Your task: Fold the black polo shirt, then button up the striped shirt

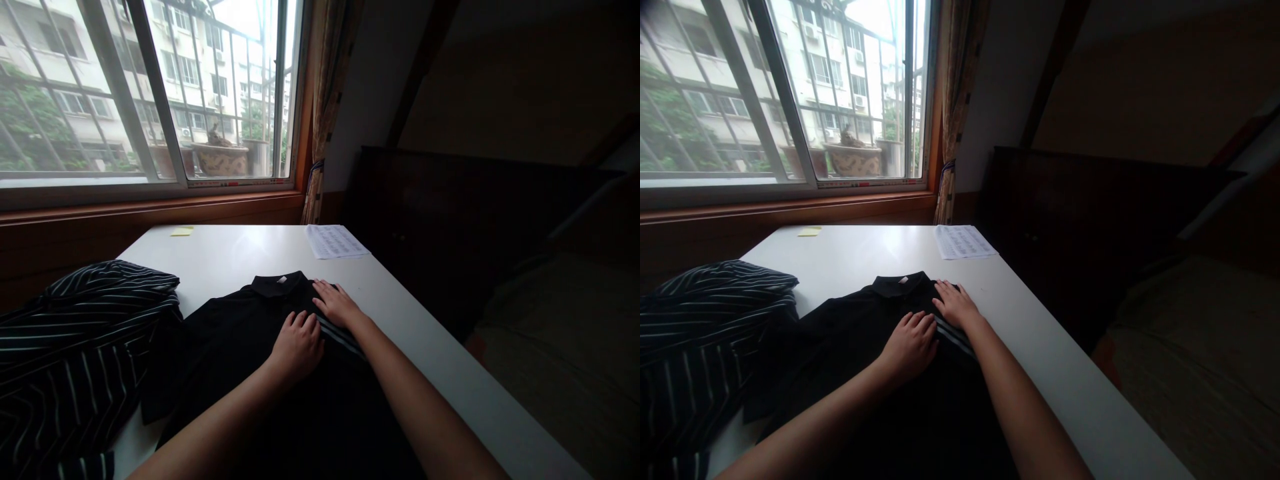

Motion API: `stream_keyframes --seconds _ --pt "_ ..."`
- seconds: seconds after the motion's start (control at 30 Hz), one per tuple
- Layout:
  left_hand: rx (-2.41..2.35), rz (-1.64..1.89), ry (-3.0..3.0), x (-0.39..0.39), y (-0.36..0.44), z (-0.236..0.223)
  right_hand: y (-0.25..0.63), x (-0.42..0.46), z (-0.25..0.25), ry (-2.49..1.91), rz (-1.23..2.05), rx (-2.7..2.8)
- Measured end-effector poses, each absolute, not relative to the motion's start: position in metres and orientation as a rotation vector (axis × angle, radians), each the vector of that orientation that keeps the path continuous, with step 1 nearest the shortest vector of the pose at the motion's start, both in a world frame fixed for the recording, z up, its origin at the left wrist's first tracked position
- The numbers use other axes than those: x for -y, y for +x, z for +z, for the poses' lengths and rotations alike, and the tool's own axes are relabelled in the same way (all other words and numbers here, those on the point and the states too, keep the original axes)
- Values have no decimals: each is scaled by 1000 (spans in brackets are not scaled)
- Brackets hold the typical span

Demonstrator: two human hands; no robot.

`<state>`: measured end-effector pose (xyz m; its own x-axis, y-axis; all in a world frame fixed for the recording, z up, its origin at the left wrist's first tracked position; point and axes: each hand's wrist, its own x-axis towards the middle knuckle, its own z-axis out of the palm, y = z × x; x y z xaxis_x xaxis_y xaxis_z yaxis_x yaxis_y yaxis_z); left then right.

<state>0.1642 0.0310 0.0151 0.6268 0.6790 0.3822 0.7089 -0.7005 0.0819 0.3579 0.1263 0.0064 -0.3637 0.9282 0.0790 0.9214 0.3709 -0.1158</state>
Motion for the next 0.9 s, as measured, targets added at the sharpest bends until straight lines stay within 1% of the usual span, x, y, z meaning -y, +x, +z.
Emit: stream_keyframes --seconds 0.3,0.47,0.63,0.9 --pt "1220 -587 -2775 -30 162 35 351 -123 9 -1410 43 2577" --pt "1444 -694 -2585 -43 149 36 353 -126 7 -1440 43 2530" --pt "1693 -636 -2461 -59 134 26 355 -126 4 -1464 33 2498" --pt "1709 -614 -2398 -52 135 19 357 -114 2 -1505 -28 2404"
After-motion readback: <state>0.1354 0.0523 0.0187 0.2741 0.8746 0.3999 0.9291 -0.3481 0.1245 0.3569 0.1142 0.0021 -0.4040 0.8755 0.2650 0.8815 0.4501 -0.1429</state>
